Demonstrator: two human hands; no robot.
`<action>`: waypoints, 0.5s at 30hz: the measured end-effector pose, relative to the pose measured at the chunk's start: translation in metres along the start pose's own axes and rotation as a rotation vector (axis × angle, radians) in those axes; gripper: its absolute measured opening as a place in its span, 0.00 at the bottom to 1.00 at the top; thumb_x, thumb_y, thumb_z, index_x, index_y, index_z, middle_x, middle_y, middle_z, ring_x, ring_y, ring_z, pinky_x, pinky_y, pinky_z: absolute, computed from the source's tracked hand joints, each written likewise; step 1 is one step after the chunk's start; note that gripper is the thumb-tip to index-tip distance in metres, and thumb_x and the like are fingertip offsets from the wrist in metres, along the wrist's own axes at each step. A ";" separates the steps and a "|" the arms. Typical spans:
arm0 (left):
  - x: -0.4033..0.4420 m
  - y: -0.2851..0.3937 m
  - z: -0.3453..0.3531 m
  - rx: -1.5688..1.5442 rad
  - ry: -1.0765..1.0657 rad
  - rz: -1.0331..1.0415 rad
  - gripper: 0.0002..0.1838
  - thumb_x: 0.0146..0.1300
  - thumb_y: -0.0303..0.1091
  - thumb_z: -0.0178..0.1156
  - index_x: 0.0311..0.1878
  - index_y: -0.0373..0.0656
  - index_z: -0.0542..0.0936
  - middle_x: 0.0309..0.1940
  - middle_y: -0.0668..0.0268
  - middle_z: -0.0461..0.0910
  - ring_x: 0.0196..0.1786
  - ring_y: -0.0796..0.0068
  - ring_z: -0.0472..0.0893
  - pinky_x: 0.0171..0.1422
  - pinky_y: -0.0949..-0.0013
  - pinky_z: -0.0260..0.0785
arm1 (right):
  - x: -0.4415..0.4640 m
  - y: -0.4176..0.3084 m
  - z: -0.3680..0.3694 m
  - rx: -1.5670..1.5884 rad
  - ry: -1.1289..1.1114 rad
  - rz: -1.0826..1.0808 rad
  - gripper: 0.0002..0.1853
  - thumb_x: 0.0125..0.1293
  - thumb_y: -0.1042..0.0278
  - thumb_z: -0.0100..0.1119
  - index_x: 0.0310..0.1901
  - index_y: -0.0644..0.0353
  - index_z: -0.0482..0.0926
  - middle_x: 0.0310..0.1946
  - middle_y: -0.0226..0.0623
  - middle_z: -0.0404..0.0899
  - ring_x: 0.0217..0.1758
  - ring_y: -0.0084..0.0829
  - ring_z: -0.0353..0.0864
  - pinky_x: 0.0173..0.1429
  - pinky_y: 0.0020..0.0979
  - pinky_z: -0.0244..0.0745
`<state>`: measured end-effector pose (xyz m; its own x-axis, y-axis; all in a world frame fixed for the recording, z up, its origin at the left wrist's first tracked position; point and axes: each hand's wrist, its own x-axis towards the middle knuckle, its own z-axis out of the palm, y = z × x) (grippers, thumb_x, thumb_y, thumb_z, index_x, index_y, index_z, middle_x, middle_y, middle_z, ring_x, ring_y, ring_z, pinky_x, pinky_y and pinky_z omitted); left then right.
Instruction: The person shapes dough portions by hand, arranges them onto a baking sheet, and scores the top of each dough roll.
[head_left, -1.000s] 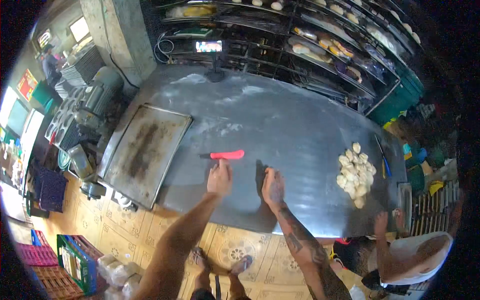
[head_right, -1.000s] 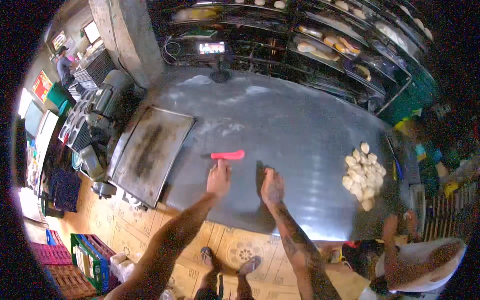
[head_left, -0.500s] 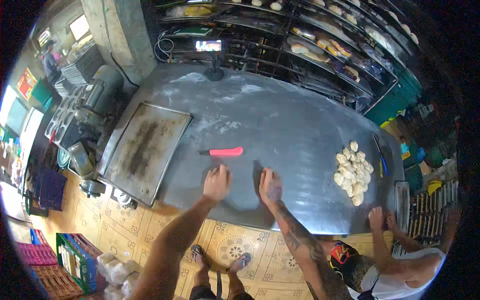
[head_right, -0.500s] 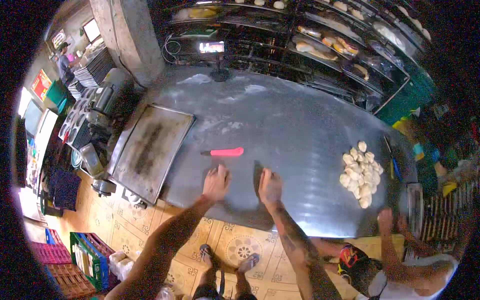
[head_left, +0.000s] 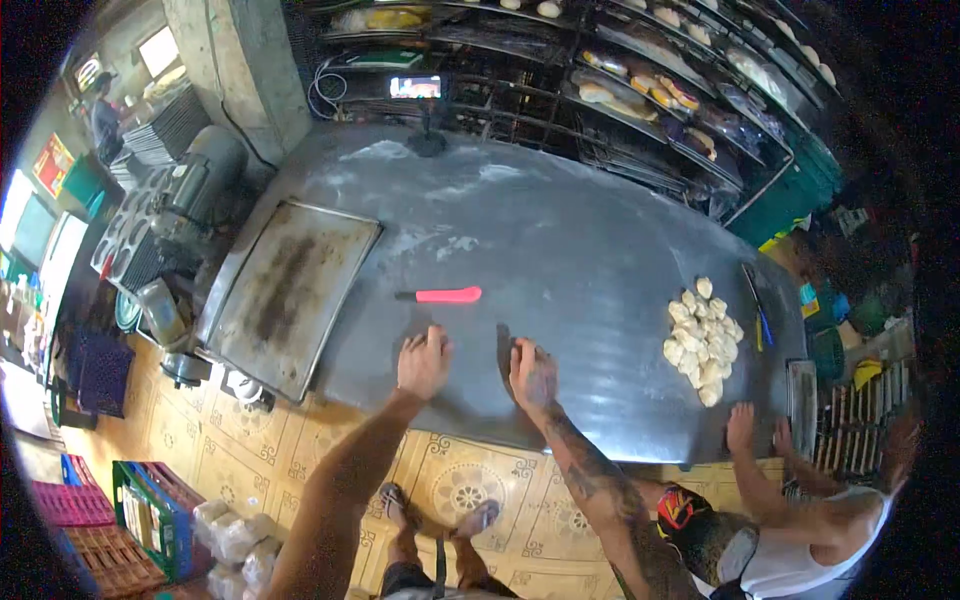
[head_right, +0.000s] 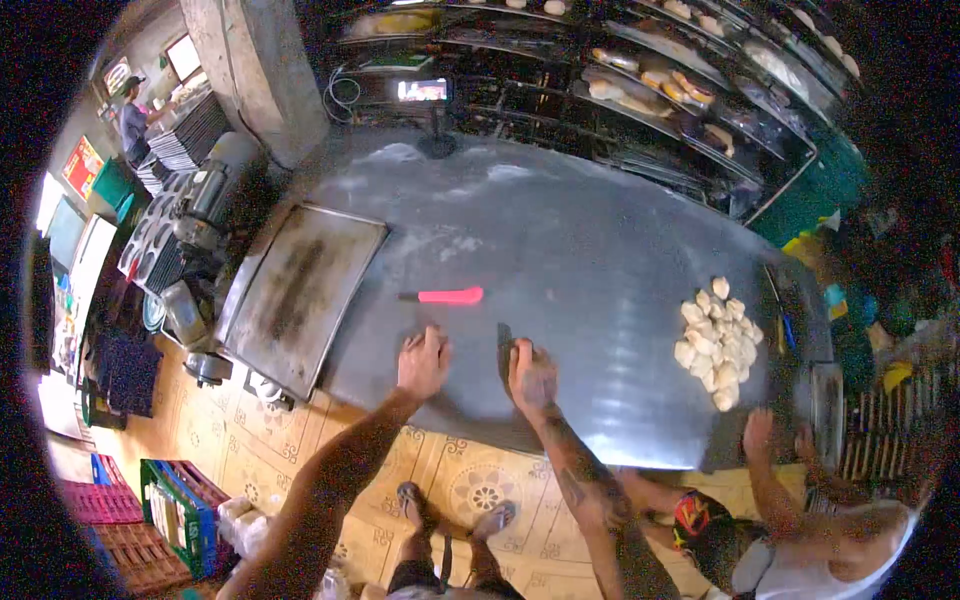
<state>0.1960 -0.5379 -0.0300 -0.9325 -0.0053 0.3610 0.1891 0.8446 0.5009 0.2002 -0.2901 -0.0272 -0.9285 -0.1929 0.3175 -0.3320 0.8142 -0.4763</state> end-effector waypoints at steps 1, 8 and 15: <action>-0.017 0.002 -0.012 0.002 -0.003 0.000 0.12 0.72 0.37 0.60 0.53 0.42 0.79 0.40 0.58 0.87 0.45 0.52 0.81 0.52 0.49 0.67 | -0.005 -0.004 -0.005 0.035 -0.053 0.075 0.08 0.74 0.69 0.60 0.51 0.59 0.77 0.37 0.44 0.86 0.45 0.49 0.82 0.50 0.53 0.71; -0.015 0.005 -0.017 0.179 -0.056 0.092 0.11 0.75 0.40 0.58 0.48 0.42 0.78 0.37 0.57 0.87 0.46 0.51 0.83 0.53 0.47 0.69 | -0.005 -0.006 -0.012 -0.103 0.068 -0.133 0.12 0.75 0.66 0.62 0.54 0.61 0.78 0.39 0.44 0.87 0.44 0.48 0.82 0.51 0.51 0.73; -0.044 0.009 -0.012 0.022 -0.161 -0.076 0.11 0.75 0.41 0.58 0.49 0.43 0.79 0.39 0.57 0.87 0.48 0.52 0.83 0.57 0.47 0.68 | -0.011 -0.009 0.000 -0.001 0.058 -0.030 0.13 0.72 0.67 0.65 0.54 0.61 0.79 0.40 0.43 0.87 0.45 0.47 0.83 0.49 0.50 0.74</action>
<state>0.2424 -0.5365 -0.0315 -0.9814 0.0150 0.1916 0.1114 0.8567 0.5037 0.2139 -0.2953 -0.0262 -0.9068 -0.1854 0.3785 -0.3596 0.8089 -0.4652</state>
